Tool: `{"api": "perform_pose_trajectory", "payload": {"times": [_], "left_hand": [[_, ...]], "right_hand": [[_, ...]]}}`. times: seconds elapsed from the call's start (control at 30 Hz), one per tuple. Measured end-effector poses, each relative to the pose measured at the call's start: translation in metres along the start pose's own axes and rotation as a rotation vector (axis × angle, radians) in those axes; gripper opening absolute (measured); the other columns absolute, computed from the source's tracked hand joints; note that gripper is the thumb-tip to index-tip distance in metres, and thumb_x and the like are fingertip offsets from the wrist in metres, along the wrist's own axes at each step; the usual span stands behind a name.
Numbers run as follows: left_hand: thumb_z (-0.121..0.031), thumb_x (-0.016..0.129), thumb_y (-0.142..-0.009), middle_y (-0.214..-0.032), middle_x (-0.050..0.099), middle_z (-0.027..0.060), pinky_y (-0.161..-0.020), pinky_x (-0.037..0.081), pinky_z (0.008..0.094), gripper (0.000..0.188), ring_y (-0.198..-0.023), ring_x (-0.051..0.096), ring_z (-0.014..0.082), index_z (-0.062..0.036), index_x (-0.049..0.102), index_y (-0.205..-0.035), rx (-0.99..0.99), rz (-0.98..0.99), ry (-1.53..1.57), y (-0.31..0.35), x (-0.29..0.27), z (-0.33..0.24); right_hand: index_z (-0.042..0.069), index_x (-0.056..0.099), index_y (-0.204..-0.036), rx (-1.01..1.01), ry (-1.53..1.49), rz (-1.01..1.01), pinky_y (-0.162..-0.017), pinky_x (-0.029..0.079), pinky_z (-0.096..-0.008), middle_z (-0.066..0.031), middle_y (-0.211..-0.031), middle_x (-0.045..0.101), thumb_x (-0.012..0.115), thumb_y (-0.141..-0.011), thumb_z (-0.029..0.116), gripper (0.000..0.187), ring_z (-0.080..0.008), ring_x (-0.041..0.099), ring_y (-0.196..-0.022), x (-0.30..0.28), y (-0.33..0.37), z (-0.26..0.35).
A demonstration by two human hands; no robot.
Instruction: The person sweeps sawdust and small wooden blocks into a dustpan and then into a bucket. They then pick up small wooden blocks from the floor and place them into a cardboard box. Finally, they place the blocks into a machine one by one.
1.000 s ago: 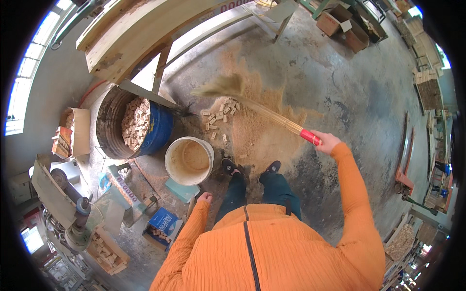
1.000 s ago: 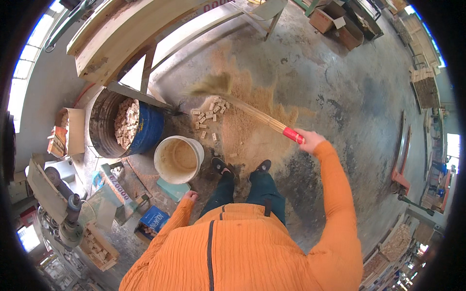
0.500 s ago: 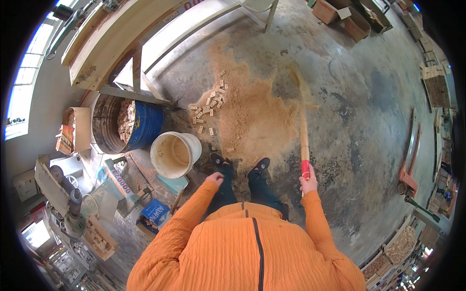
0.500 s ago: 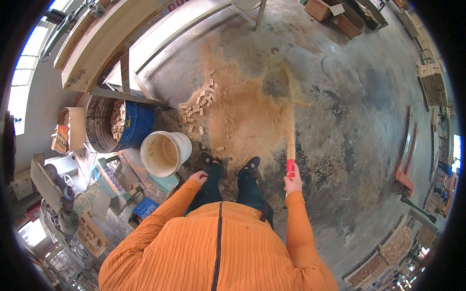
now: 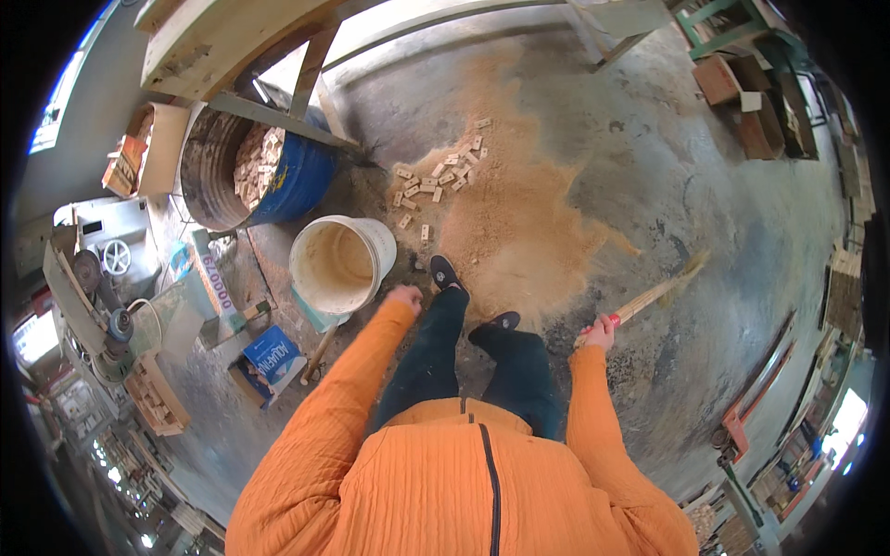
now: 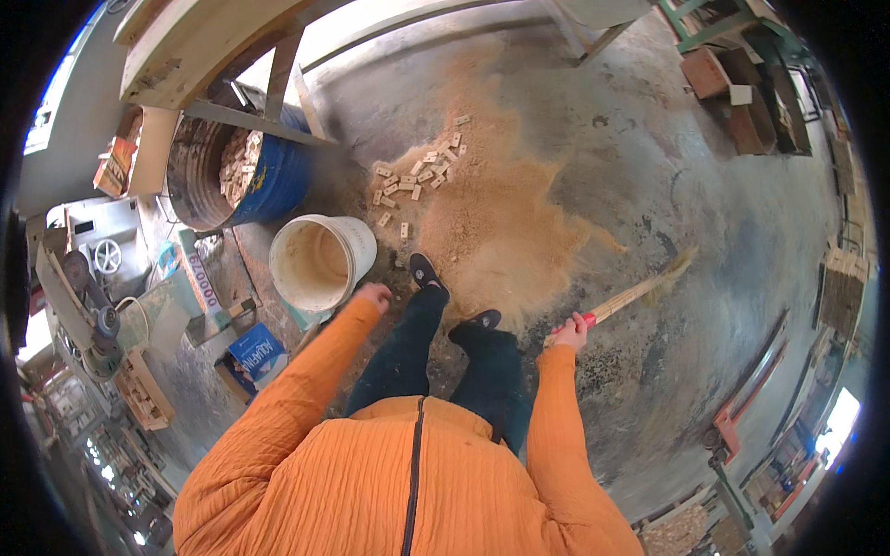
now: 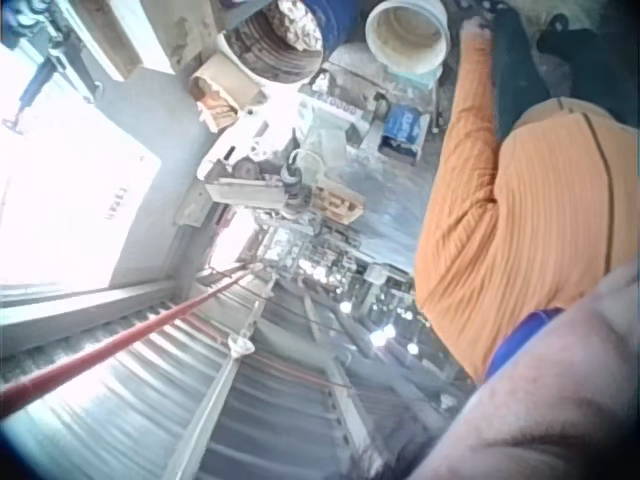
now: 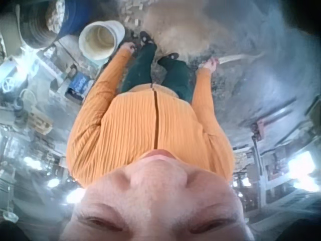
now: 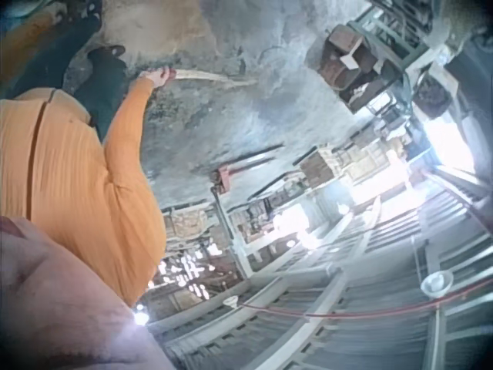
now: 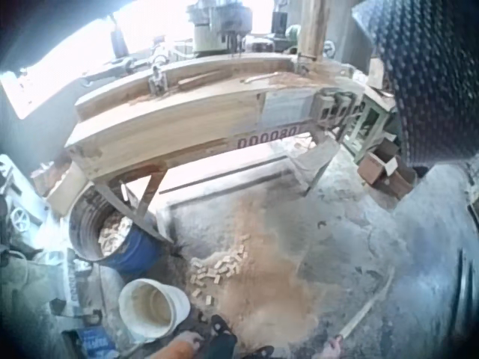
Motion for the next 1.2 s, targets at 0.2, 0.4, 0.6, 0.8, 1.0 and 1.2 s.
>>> {"api": "perform_pose_trajectory", "payload": {"times": [0.2,0.4,0.6,0.8,1.0,1.2], "left_hand": [[-0.019,0.059,-0.073,-0.070,0.061,0.0123,-0.062,0.047,0.0350,0.016,-0.065,0.059,0.0259,-0.0076,0.062,-0.083,-0.184,-0.173,0.275,-0.045,-0.074,0.061],[-0.018,0.059,-0.074,-0.072,0.059,0.0135,-0.065,0.047,0.0346,0.013,-0.069,0.058,0.0259,-0.0071,0.061,-0.082,-0.208,-0.210,0.297,-0.050,-0.028,0.070],[-0.014,0.059,-0.072,-0.078,0.056,0.0133,-0.070,0.046,0.0382,0.009,-0.077,0.056,0.0310,-0.0095,0.060,-0.080,-0.050,-0.210,0.216,-0.134,0.055,0.066],[-0.017,0.058,-0.072,-0.091,0.058,0.0117,-0.081,0.043,0.0393,0.021,-0.093,0.052,0.0320,-0.0125,0.060,-0.092,-0.141,-0.154,0.094,-0.287,0.090,0.105],[-0.013,0.056,-0.071,-0.112,0.051,0.0050,-0.086,0.041,0.0391,0.035,-0.110,0.042,0.0246,-0.0169,0.054,-0.106,-0.058,-0.125,-0.304,-0.405,0.091,0.127],[-0.011,0.057,-0.071,-0.121,0.045,0.0053,-0.093,0.036,0.0426,0.046,-0.115,0.038,0.0276,-0.0189,0.047,-0.115,0.016,-0.190,-0.408,-0.472,0.117,0.154]], "right_hand": [[0.008,0.053,-0.099,-0.073,0.193,0.168,-0.046,0.044,-0.0323,-0.0050,-0.073,0.051,0.051,-0.079,0.009,0.020,-0.0166,0.050,-0.054,0.083,-0.088,-0.026],[0.013,0.054,-0.097,0.543,0.412,0.677,-0.044,0.043,-0.0324,-0.0072,-0.075,0.057,0.052,-0.081,0.018,0.018,-0.0210,0.058,-0.056,0.222,-0.038,-0.081],[0.015,0.053,-0.112,0.282,1.268,1.141,-0.044,0.046,-0.0332,-0.0110,-0.073,0.060,0.051,-0.083,0.024,0.031,-0.0234,0.061,-0.056,0.308,-0.041,-0.120],[0.011,0.058,-0.102,-0.750,1.334,0.874,-0.079,0.045,-0.0401,-0.0151,-0.092,0.062,0.052,-0.077,0.016,0.026,-0.0323,0.058,-0.089,0.463,-0.190,-0.093],[0.011,0.058,-0.099,-1.403,1.330,0.813,-0.083,0.044,-0.0398,-0.0123,-0.101,0.056,0.054,-0.075,0.011,0.024,-0.0297,0.054,-0.096,0.659,-0.220,-0.053],[0.015,0.053,-0.106,-1.640,1.370,0.739,-0.084,0.043,-0.0385,-0.0076,-0.110,0.052,0.055,-0.075,0.011,0.032,-0.0262,0.049,-0.105,0.778,-0.212,-0.082]]}}
Point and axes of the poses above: each hand's wrist, its own y-axis away from the middle knuckle, its own x-axis out of the palm, z = x × y, the point moved 10 cm from there along -y, towards the middle knuckle
